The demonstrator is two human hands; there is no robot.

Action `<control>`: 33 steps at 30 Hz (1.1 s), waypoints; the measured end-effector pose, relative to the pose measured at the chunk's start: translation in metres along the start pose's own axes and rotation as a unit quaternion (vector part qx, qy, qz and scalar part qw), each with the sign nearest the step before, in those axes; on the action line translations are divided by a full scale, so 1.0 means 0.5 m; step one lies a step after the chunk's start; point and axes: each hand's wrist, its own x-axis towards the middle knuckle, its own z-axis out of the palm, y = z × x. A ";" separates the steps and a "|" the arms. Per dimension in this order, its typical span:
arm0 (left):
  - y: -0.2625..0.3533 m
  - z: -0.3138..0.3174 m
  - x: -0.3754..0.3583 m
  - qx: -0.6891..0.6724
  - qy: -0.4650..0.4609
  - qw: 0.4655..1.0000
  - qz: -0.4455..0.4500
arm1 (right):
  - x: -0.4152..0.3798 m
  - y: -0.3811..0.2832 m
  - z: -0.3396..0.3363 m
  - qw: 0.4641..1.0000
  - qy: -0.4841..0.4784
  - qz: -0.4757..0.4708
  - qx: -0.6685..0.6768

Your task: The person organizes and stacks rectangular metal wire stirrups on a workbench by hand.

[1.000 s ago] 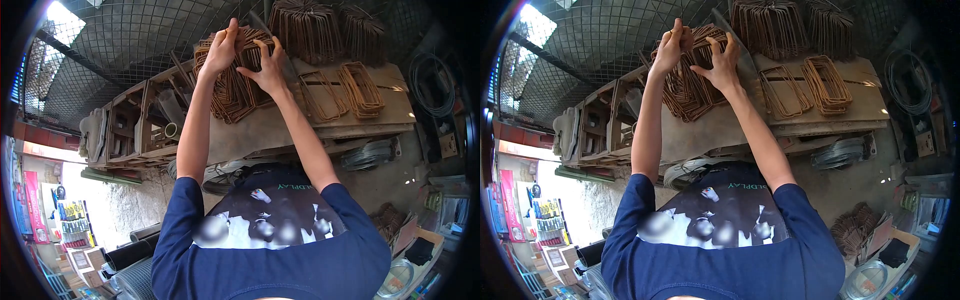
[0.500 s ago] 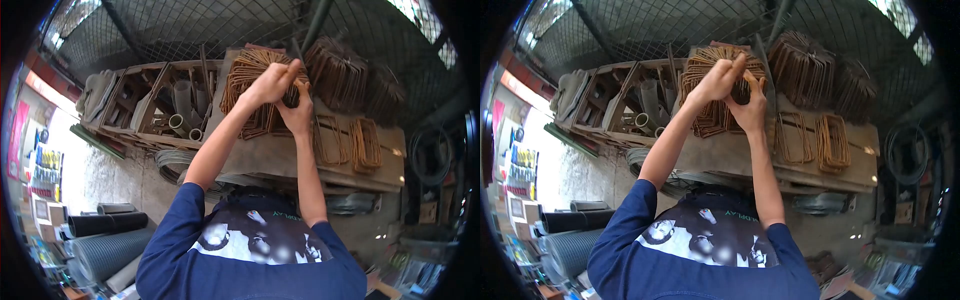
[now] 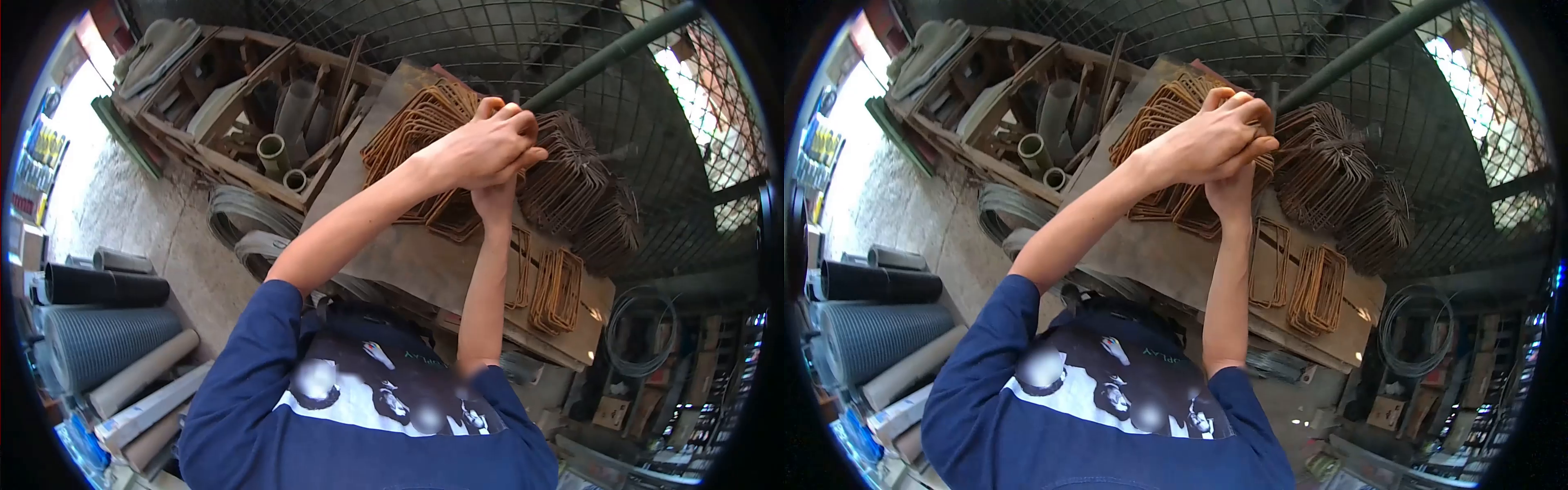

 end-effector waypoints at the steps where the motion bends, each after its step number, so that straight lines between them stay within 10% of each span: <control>1: -0.001 -0.009 -0.005 0.026 -0.004 0.999 -0.022 | 0.004 -0.005 -0.003 0.999 -0.017 0.037 0.032; 6: -0.078 -0.039 -0.058 -0.148 -0.016 0.984 -0.093 | 0.029 -0.036 -0.029 0.993 -0.100 0.009 0.061; 21: -0.130 -0.030 -0.045 -0.164 -0.130 0.974 -0.087 | 0.060 -0.056 -0.006 0.955 0.087 -0.118 -0.258; 33: -0.141 0.012 -0.014 -0.178 -0.127 0.976 -0.017 | -0.085 -0.067 -0.127 0.952 0.101 0.097 -0.271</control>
